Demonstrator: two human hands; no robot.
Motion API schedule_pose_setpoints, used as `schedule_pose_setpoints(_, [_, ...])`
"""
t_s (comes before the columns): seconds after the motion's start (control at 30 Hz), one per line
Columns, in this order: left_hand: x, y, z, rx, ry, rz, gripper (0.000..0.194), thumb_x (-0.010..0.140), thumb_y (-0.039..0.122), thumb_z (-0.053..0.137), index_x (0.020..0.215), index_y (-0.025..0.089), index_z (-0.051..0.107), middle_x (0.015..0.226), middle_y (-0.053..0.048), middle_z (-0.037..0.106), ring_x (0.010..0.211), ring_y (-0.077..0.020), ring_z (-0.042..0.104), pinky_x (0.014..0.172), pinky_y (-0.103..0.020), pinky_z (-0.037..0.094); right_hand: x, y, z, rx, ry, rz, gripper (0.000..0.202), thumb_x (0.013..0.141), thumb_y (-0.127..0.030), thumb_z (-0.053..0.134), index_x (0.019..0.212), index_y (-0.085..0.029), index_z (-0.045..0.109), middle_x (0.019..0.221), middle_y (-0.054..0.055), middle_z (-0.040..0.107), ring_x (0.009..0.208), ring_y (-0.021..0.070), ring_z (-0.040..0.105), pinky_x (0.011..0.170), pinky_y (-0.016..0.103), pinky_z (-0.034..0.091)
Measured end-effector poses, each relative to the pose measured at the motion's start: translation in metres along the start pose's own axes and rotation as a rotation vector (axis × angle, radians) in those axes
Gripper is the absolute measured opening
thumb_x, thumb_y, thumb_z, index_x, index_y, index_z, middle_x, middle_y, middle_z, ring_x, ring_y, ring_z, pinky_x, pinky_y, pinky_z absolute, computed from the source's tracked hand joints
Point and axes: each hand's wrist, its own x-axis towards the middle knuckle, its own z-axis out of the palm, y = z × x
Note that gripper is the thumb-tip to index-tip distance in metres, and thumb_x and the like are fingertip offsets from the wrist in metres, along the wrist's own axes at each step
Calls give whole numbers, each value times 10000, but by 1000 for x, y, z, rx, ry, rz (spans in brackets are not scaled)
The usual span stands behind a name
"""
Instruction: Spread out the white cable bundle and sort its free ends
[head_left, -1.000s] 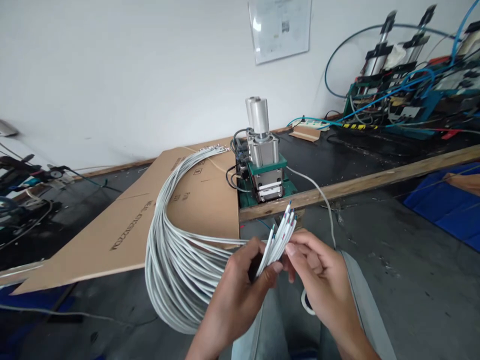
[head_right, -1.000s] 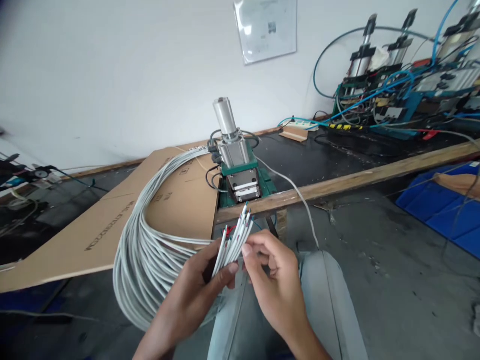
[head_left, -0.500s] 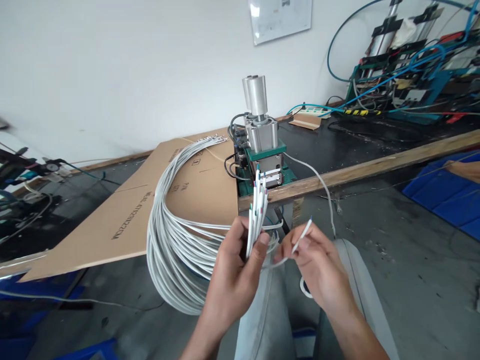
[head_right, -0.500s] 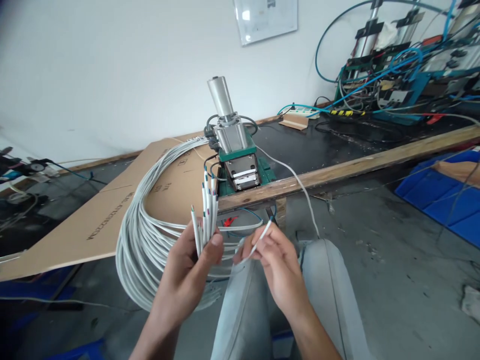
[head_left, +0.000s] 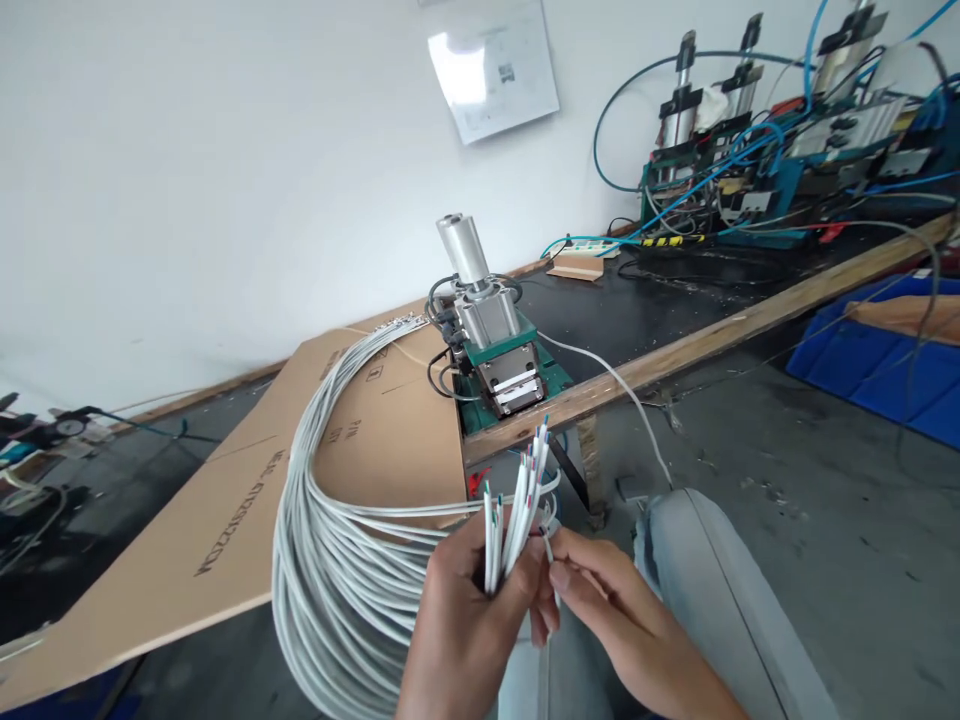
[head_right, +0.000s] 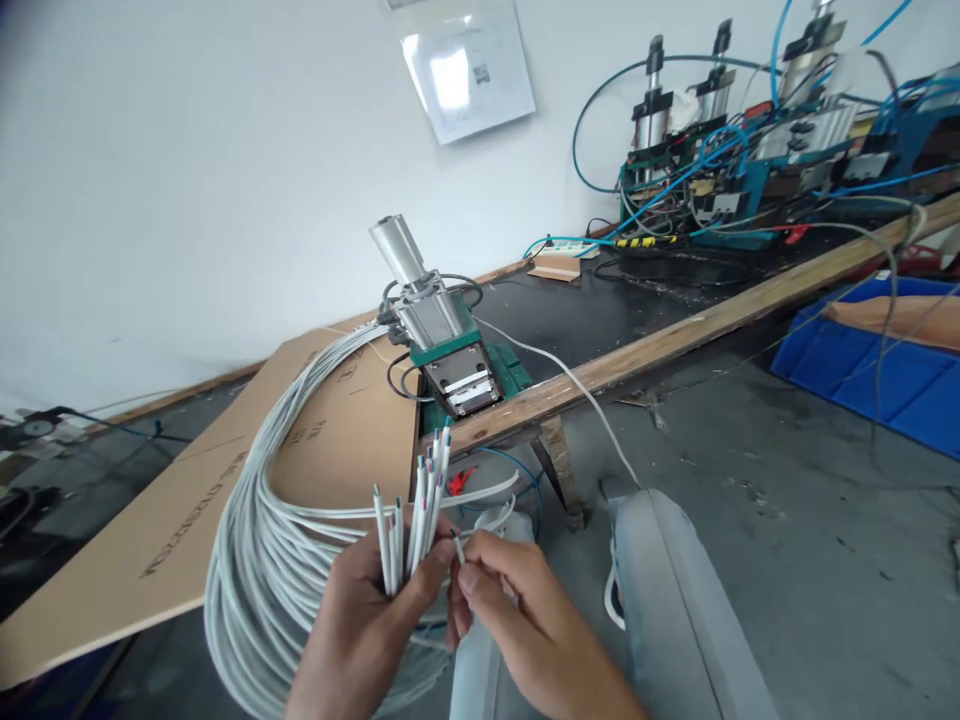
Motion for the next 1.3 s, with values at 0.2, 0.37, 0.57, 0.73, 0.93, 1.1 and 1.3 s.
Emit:
schedule_pose_setpoints(0.2, [-3, 2, 5, -25, 95, -52, 242, 903, 334, 682, 707, 202, 633, 518, 53, 601, 450, -127, 589, 475, -221, 489, -12, 4, 3, -166, 89, 31, 415, 1076, -502, 409, 799, -237, 568, 782, 2, 646, 791, 172, 619, 803, 290, 464])
schedule_pose_setpoints(0.37, [-6, 3, 5, -35, 92, -129, 237, 886, 390, 727, 768, 190, 684, 497, 46, 632, 440, -139, 608, 480, -231, 509, -17, 10, 8, -148, 69, 44, 421, 1075, -500, 396, 793, -230, 555, 787, 3, 642, 800, 173, 626, 782, 285, 460])
schedule_pose_setpoints(0.57, [-7, -2, 5, -2, 3, -156, 234, 899, 356, 686, 744, 188, 634, 540, 37, 624, 478, -127, 592, 523, -231, 501, -18, 15, 12, -196, 149, -9, 401, 1090, -448, 365, 790, -233, 522, 710, -25, 597, 686, 142, 620, 707, 270, 456])
schedule_pose_setpoints(0.73, [-5, -4, 4, 187, 0, -135, 140, 789, 244, 657, 692, 197, 567, 591, 59, 500, 524, -98, 440, 508, -220, 371, -24, 17, 12, -616, 280, -217, 272, 1058, -230, 413, 803, -245, 504, 721, -27, 632, 664, 133, 644, 658, 250, 472])
schedule_pose_setpoints(0.93, [-2, -8, -1, 329, -106, -60, 161, 717, 177, 548, 637, 220, 416, 601, 63, 365, 568, -104, 319, 523, -244, 267, -31, 10, 13, -960, 298, -309, 212, 1035, -183, 403, 875, -257, 521, 758, -7, 680, 665, 164, 695, 652, 255, 560])
schedule_pose_setpoints(1.1, [-1, -16, -5, 380, -155, 9, 146, 707, 143, 524, 665, 227, 412, 586, 73, 351, 545, -102, 308, 501, -238, 245, -36, 8, 14, -1029, 298, -300, 257, 1066, -225, 361, 885, -261, 540, 778, 1, 690, 686, 169, 709, 668, 250, 585])
schedule_pose_setpoints(1.3, [0, -24, -7, 478, -149, 166, 166, 688, 95, 500, 662, 223, 397, 581, 86, 354, 523, -79, 295, 469, -213, 229, -38, 11, 16, -1095, 328, -312, 341, 1093, -221, 284, 910, -247, 572, 769, 1, 680, 676, 181, 698, 708, 283, 574])
